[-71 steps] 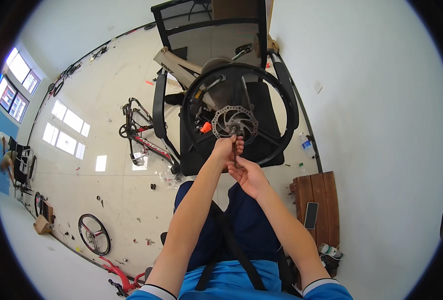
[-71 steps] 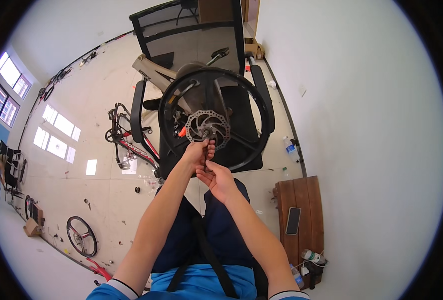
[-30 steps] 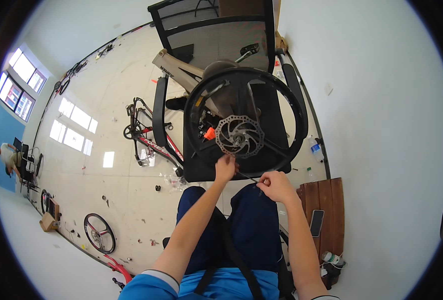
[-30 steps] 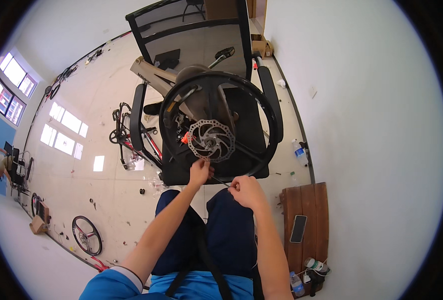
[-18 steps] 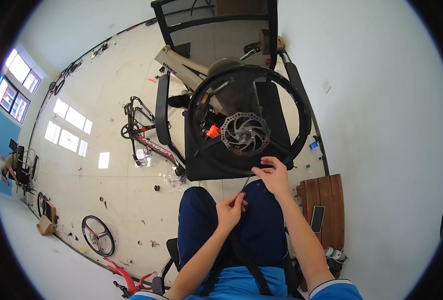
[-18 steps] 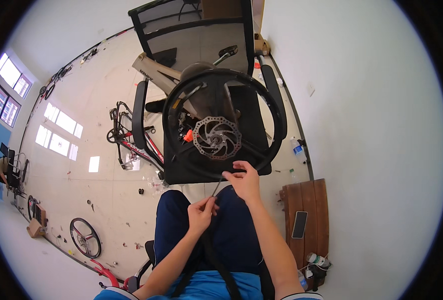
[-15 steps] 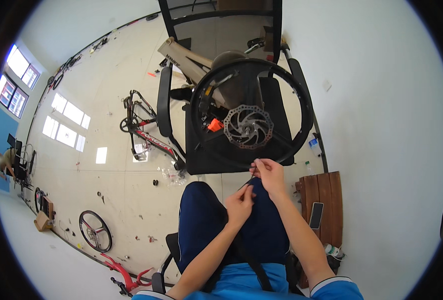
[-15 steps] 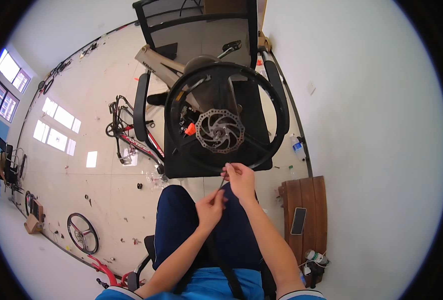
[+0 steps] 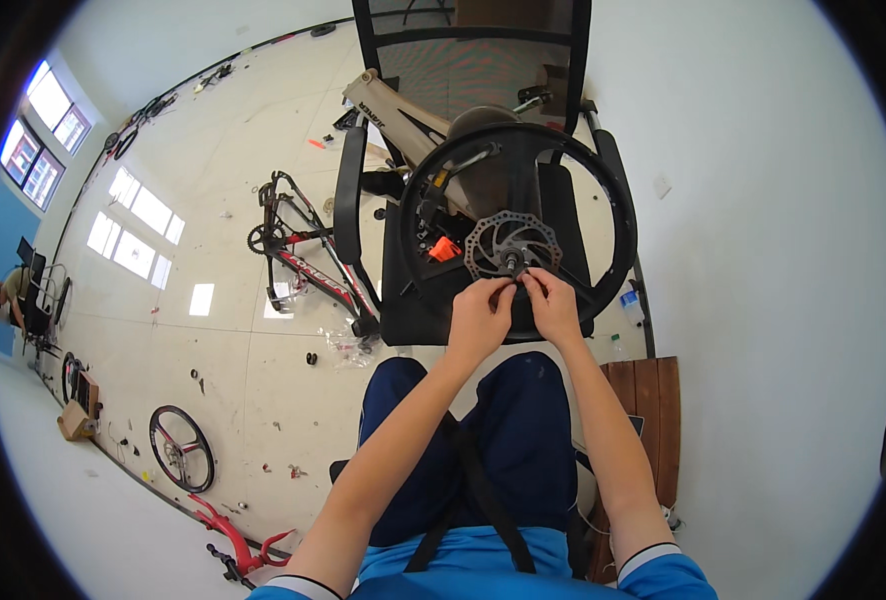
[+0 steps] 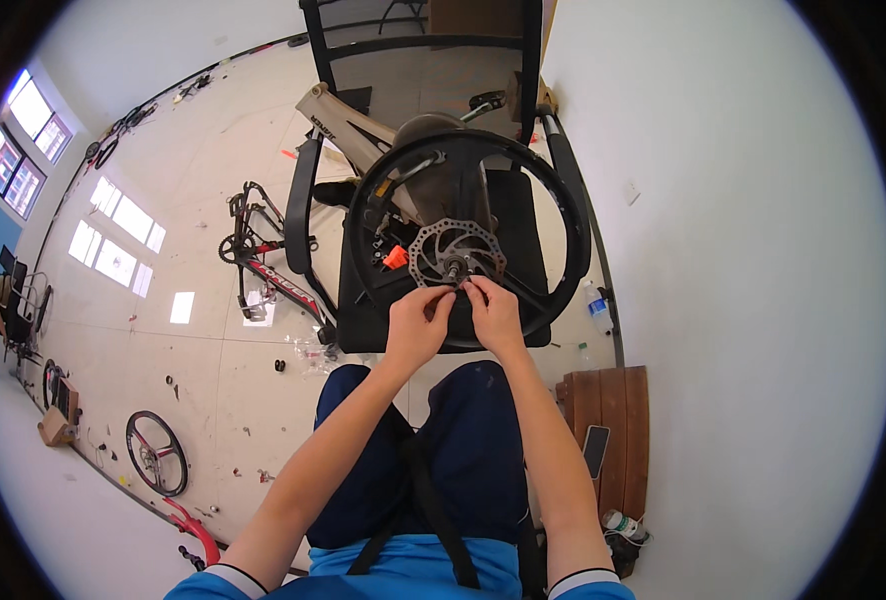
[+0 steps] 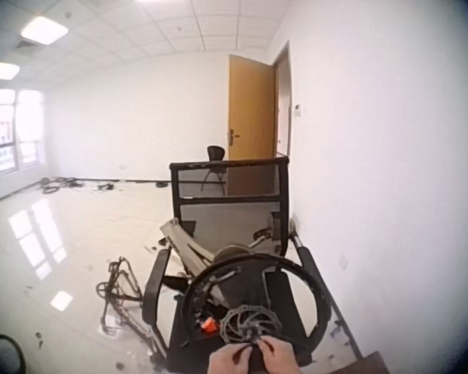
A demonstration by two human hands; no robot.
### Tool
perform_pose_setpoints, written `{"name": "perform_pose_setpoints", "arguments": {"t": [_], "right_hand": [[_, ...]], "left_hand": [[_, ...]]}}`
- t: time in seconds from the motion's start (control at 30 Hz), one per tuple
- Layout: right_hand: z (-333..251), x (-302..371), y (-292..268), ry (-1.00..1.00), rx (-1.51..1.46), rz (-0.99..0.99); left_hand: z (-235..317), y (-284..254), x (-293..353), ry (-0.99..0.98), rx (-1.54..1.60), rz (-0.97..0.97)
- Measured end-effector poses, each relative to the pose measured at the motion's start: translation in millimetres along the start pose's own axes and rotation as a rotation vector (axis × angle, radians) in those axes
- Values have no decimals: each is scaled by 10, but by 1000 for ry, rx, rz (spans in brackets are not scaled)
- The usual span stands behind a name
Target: The person assembles a bicycle disc brake rotor onto a hub by inserting and tightening multiple small bolts. The person then picks up a bicycle handlebar grip and attaches a brake lever to it.
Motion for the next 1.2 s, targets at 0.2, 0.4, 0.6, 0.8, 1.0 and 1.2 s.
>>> {"name": "perform_pose_setpoints", "arguments": {"t": [0.2,0.4,0.6,0.8,1.0,1.2], "right_hand": [[11,-14,5,47,-6,-17],[1,45,11,-90,51,68],[-49,41,-2,-103,82,79],[-92,77,-3,-104,97,96],[-43,114,-19,-114,132,134],[54,106,-6,-89,29,128]], "left_hand": [[-51,169,-202,-17,-41,-32],[-195,268,-163,-120,-21,14],[-269,322,-137,-91,49,64],[-263,325,-110,-125,121,46],[-288,367,-110,-134,175,18],[-245,371,-100,-129,124,20]]}}
Point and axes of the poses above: each hand's wrist, its own x-axis away from the middle knuckle, its own y-axis out of the palm, z = x × y, the point moved 8 cm from there along -x, towards the middle knuckle, and after that the axes turned 13 degrees about -z, right-handed, at the moved point
